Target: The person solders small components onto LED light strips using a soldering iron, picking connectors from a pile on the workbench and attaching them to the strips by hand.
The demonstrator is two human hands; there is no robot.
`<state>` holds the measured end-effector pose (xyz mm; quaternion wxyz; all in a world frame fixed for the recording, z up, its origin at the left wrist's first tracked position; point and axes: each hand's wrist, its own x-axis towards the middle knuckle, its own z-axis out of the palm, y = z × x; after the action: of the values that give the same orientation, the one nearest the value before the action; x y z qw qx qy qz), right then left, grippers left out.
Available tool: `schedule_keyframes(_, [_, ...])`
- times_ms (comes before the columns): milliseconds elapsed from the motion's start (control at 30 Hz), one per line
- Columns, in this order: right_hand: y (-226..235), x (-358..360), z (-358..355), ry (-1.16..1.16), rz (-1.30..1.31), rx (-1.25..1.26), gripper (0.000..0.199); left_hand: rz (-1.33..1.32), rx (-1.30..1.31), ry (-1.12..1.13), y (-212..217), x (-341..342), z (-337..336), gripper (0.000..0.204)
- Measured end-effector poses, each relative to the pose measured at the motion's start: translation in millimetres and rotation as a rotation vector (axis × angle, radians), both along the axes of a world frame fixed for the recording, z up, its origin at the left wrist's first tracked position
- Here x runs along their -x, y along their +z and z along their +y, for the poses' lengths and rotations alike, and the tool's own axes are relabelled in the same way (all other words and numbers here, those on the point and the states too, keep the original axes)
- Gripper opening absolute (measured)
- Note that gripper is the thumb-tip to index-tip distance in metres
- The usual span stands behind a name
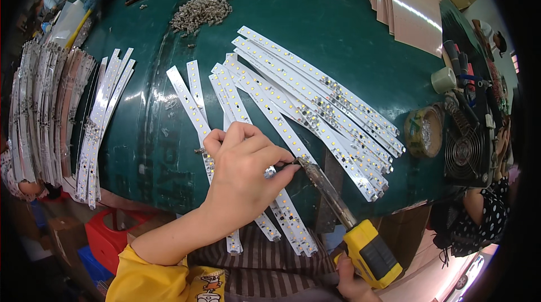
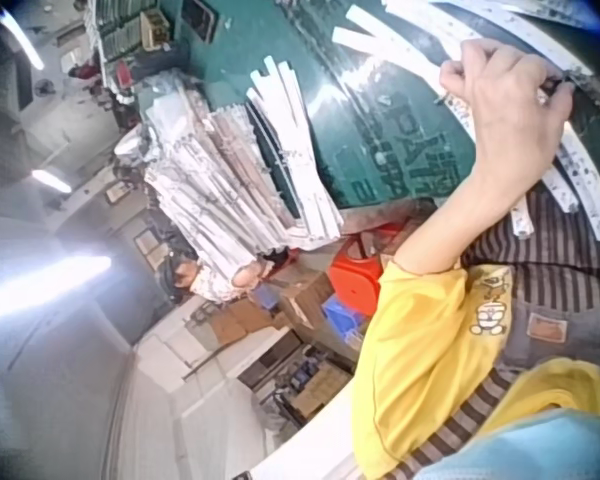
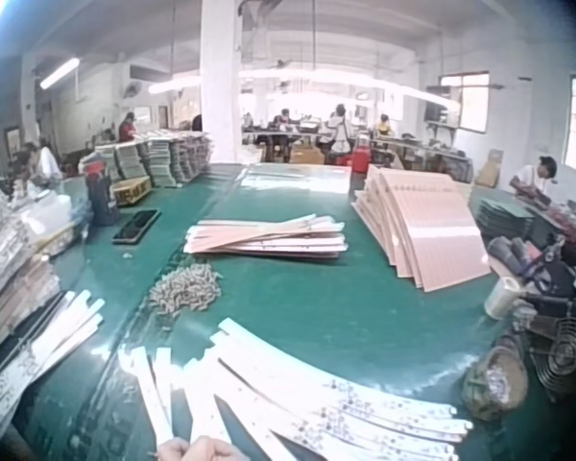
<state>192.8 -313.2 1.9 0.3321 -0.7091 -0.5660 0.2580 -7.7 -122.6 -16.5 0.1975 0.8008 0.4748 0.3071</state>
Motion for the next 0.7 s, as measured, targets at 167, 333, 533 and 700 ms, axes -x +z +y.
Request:
schedule_keyframes(167, [-1.6, -2.1, -4.9, -0.005, 0.020, 0.017, 0.027, 0.008, 0.073, -0.022, 2.0, 1.8, 1.4, 0.015])
schedule_keyframes(333, [-3.0, -8.3, -13.6, -0.004, 0.092, 0.151, 0.028, 0.010, 0.101, -0.028, 3.8, 2.1, 1.9, 0.013])
schedule_keyframes(533, [7.9, -17.6, -13.7, -0.074, 0.166, 0.086, 0.026, 0.001, 0.105, -0.026, 3.8, 3.1, 1.6, 0.013])
schedule_keyframes(700, [-9.9, -20.5, -10.7, 0.046, -0.143, -0.128, 0.033, 0.004, 0.095, -0.024, 3.1, 2.5, 1.8, 0.014])
